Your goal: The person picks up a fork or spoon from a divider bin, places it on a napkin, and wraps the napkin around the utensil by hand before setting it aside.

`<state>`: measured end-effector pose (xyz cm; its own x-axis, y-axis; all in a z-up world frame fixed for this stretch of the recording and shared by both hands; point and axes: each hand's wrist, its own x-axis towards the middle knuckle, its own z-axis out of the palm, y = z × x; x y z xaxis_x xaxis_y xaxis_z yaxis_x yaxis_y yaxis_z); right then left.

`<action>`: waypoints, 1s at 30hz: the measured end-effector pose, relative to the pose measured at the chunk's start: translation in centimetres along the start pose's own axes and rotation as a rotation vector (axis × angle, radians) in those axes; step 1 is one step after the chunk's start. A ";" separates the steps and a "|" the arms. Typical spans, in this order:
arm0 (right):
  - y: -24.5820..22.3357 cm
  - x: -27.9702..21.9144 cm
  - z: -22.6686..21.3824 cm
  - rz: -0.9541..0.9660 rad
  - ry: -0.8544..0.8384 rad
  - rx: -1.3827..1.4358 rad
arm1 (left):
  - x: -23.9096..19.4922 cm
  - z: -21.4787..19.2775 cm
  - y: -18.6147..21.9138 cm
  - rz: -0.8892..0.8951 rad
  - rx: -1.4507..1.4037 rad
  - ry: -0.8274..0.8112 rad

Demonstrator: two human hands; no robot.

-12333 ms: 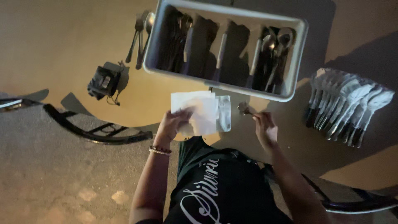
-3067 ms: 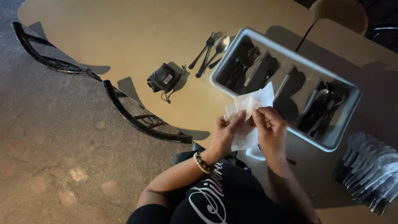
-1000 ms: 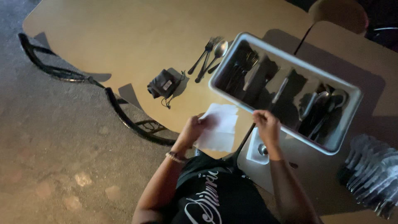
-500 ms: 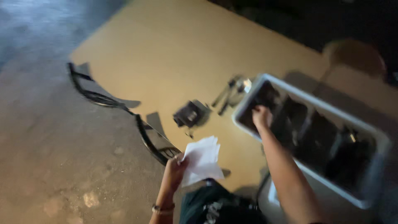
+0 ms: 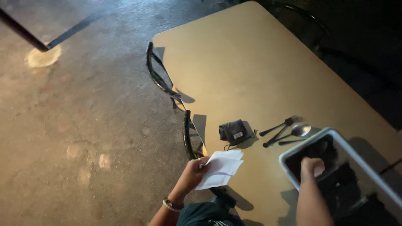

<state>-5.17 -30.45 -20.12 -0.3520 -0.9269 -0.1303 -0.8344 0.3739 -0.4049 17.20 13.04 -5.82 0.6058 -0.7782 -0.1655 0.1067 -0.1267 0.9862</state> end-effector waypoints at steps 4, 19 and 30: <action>-0.5 -0.3 0.0 -0.310 0.123 0.375 | 0.8 0.9 0.7 -0.005 0.165 -0.056; 7.4 -11.2 -17.1 -0.312 -0.415 1.322 | 2.9 9.4 0.1 0.124 -0.079 -0.533; 24.3 -12.6 -14.4 -0.152 -0.365 1.032 | 1.5 13.7 2.9 -0.120 0.204 -0.656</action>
<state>-27.10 -9.25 -15.30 0.0123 -0.9786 -0.2052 -0.0435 0.2045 -0.9779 7.62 3.11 -3.08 -0.0090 -0.9544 -0.2984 -0.0463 -0.2977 0.9535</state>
